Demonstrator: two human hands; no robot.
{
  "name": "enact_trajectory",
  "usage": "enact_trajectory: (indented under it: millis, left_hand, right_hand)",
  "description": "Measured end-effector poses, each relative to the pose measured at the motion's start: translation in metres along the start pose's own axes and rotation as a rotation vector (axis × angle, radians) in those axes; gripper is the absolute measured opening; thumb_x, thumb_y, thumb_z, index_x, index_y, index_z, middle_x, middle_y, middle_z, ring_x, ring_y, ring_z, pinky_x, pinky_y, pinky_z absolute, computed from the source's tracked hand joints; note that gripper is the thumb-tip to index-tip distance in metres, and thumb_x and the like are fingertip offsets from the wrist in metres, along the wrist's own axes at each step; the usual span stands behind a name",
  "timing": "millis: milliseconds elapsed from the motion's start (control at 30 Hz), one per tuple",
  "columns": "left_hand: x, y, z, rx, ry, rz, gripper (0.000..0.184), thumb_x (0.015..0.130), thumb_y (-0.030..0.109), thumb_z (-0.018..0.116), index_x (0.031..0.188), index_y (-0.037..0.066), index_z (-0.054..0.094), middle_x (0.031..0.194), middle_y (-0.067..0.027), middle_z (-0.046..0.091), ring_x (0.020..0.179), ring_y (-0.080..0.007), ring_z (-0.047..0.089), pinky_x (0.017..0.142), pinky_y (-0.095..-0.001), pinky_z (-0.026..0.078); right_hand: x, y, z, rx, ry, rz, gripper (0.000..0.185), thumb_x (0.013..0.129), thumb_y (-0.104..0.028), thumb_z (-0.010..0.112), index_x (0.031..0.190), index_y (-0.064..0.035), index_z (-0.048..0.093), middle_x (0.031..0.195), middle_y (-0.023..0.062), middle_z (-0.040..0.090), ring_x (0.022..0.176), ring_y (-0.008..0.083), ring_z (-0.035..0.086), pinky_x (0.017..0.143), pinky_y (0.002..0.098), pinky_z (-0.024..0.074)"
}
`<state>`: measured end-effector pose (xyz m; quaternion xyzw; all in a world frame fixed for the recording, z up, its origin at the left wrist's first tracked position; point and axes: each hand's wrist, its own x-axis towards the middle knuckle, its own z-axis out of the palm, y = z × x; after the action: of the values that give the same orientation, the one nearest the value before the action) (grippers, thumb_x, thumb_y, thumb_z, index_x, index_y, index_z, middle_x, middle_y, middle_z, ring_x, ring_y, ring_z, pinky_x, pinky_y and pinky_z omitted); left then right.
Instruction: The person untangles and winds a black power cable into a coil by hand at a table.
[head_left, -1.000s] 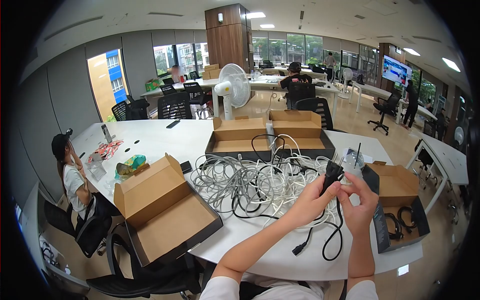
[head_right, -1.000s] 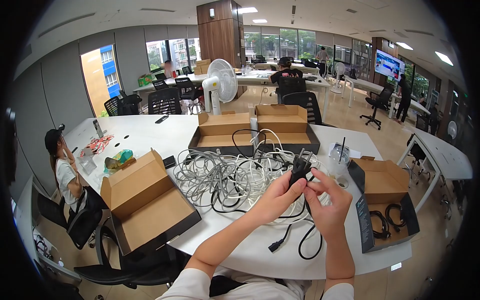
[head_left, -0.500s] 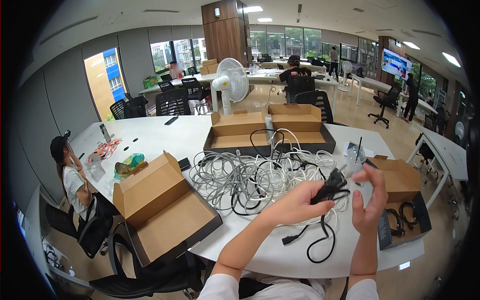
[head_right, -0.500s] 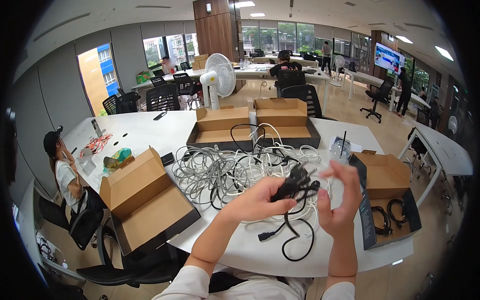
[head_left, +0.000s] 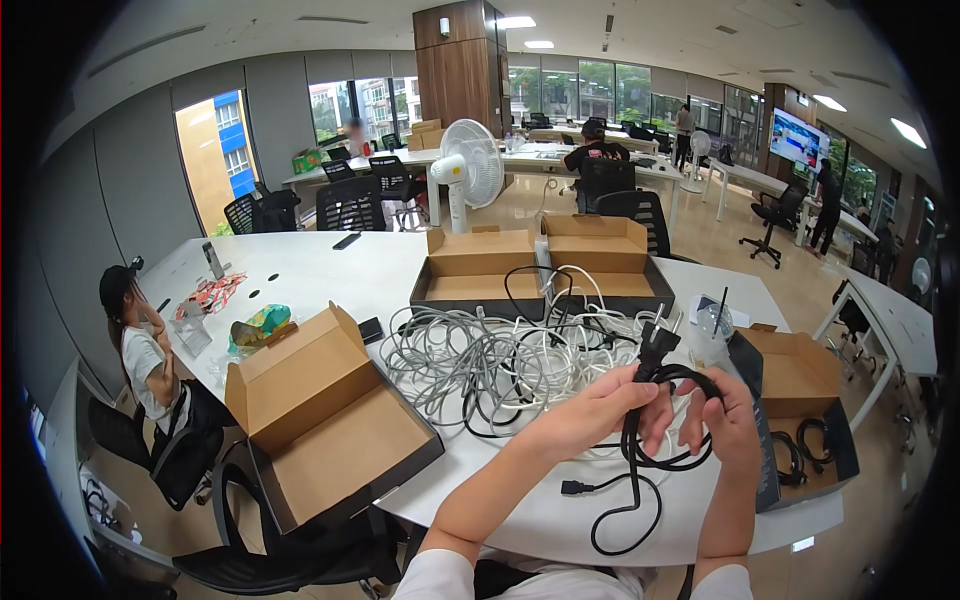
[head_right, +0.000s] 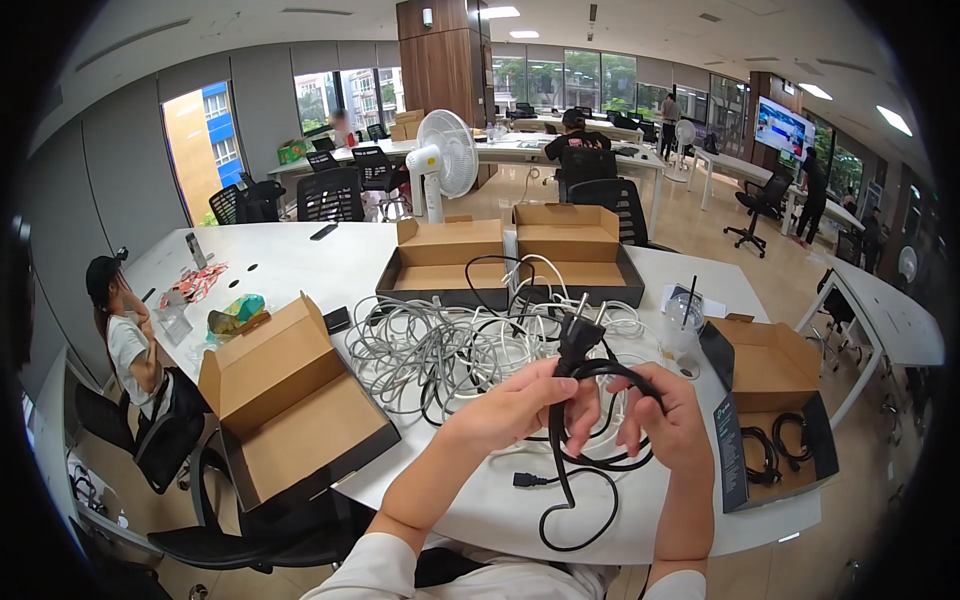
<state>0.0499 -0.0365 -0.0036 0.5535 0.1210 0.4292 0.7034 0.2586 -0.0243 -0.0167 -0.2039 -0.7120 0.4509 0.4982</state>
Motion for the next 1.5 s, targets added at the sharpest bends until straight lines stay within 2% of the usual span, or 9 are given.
enact_trajectory:
  millis: [133, 533, 633, 800, 900, 1033, 1233, 1400, 1500]
  left_hand:
    - [0.005, -0.01, -0.012, -0.223, -0.153, -0.091, 0.025, 0.1, 0.03, 0.048, 0.098, 0.005, 0.047, 0.062, 0.0041, 0.037, 0.046, -0.0054, 0.03, 0.042, -0.022, 0.023]
    - [0.011, -0.019, -0.009, -0.062, -0.017, -0.028, 0.025, 0.097, 0.034, 0.056, 0.094, 0.01, 0.047, 0.057, 0.0076, 0.033, 0.046, -0.0035, 0.026, 0.043, -0.0226, 0.018]
    - [0.013, -0.022, 0.004, -0.109, 0.166, 0.116, 0.027, 0.097, 0.035, 0.055, 0.089, 0.012, 0.044, 0.057, 0.0074, 0.033, 0.046, -0.0035, 0.026, 0.042, -0.0231, 0.018]
    - [0.016, -0.018, 0.003, -0.254, 0.394, 0.292, 0.027, 0.099, 0.037, 0.05, 0.082, 0.017, 0.044, 0.054, 0.0076, 0.02, 0.043, -0.0059, 0.018, 0.042, -0.0251, 0.015]
    - [0.014, -0.015, -0.014, -0.369, 0.385, 0.364, 0.028, 0.1, 0.037, 0.047, 0.08, 0.017, 0.046, 0.053, 0.0069, 0.019, 0.042, -0.0069, 0.018, 0.042, -0.0256, 0.016]
    - [0.014, -0.007, -0.023, -0.502, 0.488, 0.435, 0.029, 0.098, 0.034, 0.048, 0.075, 0.017, 0.047, 0.049, 0.0066, 0.018, 0.04, -0.0083, 0.016, 0.041, -0.0262, 0.016]
    - [0.011, 0.005, -0.04, -0.58, 0.62, 0.581, 0.031, 0.097, 0.032, 0.049, 0.071, 0.015, 0.046, 0.047, 0.0066, 0.018, 0.039, -0.0078, 0.016, 0.039, -0.0263, 0.016]
    - [-0.005, 0.025, -0.067, -0.685, 0.534, 0.75, 0.032, 0.099, 0.028, 0.044, 0.072, 0.012, 0.042, 0.048, 0.0053, 0.02, 0.039, -0.0083, 0.015, 0.039, -0.0256, 0.015]
    - [-0.017, 0.035, -0.078, -0.744, 0.432, 0.814, 0.031, 0.1, 0.027, 0.045, 0.073, 0.011, 0.042, 0.049, 0.0046, 0.021, 0.04, -0.0088, 0.016, 0.04, -0.0257, 0.017]
  right_hand:
    - [0.001, 0.0, -0.004, 0.059, 0.002, 0.016, 0.057, 0.092, -0.052, 0.054, 0.088, 0.0044, 0.059, 0.045, -0.0009, 0.047, 0.036, 0.0048, 0.043, 0.043, 0.0223, 0.0433]
    - [-0.001, -0.001, 0.008, -0.025, 0.134, -0.025, 0.046, 0.097, -0.043, 0.053, 0.082, 0.0009, 0.056, 0.048, -0.0043, 0.042, 0.037, 0.0019, 0.036, 0.041, 0.0193, 0.0356]
    - [0.007, 0.0, 0.012, -0.084, 0.202, -0.023, 0.039, 0.097, -0.037, 0.054, 0.092, 0.0018, 0.056, 0.053, -0.0035, 0.046, 0.043, 0.0014, 0.039, 0.045, 0.0173, 0.0345]
    - [0.013, -0.001, 0.021, -0.597, 0.517, -0.367, 0.029, 0.09, -0.019, 0.06, 0.112, -0.0016, 0.054, 0.108, 0.0091, 0.053, 0.099, 0.0173, 0.049, 0.081, 0.0295, 0.0406]
    - [0.005, -0.01, 0.019, -0.776, 0.536, -0.435, 0.025, 0.089, -0.016, 0.06, 0.109, -0.0014, 0.056, 0.106, 0.0112, 0.056, 0.097, 0.02, 0.051, 0.083, 0.0307, 0.0407]
    - [-0.007, -0.015, 0.013, -0.408, 0.042, -0.148, 0.019, 0.086, -0.014, 0.064, 0.099, -0.0008, 0.063, 0.07, 0.0075, 0.061, 0.064, 0.018, 0.057, 0.063, 0.0294, 0.0455]
    - [-0.003, -0.001, 0.018, -0.723, -0.702, 0.074, 0.035, 0.09, -0.034, 0.061, 0.107, -0.0029, 0.065, 0.064, 0.0129, 0.064, 0.056, 0.0292, 0.061, 0.055, 0.0353, 0.0488]
    - [0.007, 0.022, 0.025, -0.867, -0.558, 0.159, 0.04, 0.089, -0.035, 0.059, 0.112, -0.0024, 0.062, 0.072, 0.0217, 0.064, 0.07, 0.0413, 0.063, 0.064, 0.0476, 0.0505]
    - [0.007, 0.031, 0.025, -0.996, -0.413, 0.121, 0.045, 0.088, -0.032, 0.061, 0.121, -0.0013, 0.06, 0.058, 0.0192, 0.058, 0.055, 0.037, 0.059, 0.055, 0.0426, 0.0468]
